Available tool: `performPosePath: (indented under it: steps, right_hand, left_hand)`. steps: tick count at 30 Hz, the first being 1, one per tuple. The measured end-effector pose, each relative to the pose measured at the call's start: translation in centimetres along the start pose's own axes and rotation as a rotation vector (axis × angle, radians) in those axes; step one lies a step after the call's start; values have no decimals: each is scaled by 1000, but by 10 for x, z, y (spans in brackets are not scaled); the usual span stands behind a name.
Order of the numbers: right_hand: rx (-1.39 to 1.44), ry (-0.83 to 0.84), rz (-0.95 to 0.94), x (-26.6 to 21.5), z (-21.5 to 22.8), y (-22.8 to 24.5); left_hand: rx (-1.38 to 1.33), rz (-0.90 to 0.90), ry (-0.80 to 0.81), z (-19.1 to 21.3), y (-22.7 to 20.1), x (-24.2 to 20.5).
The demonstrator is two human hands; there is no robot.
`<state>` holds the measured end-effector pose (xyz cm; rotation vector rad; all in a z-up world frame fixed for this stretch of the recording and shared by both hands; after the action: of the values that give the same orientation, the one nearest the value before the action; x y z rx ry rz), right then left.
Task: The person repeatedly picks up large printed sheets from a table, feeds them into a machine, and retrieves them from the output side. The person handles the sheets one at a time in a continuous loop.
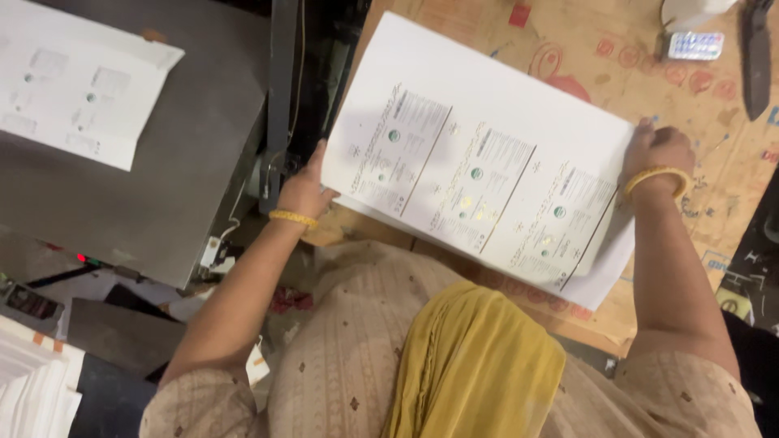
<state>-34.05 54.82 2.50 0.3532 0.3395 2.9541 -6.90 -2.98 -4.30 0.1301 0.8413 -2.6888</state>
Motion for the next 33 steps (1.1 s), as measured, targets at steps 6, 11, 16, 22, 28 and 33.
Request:
performPosePath:
  steps: [6,11,16,22,28,33]
  right_hand:
    - [33,71,-105,-6,1,-3]
    - [-9,-75,48,0,-4,-4]
    - [79,-58,-30,2,-11,-11]
    - [252,46,-149,-12,-4,1]
    - [270,41,-168,-13,0,4]
    - [313,8,-157,-10,-4,-1]
  left_hand:
    - [-48,214,-6,-29,42,-10]
    - [-119,146,-21,-31,46,-6]
    - [-42,91,-40,-31,45,-7]
    - [-107,56,-164,-35,54,-10]
    - [-187,227,-165,-49,58,-27]
    - [-131,303,-120,-59,45,-42]
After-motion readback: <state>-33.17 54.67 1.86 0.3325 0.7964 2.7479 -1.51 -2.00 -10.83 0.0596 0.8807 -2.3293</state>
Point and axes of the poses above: each hand's wrist, its own x-axis towards the middle knuckle, its own z-axis out of the back of the hand, y = z × x, the point moved 8 cm from there along x, towards the middle knuckle, and after that the axes turned 6 degrees about -y, right-handed, at the moved point
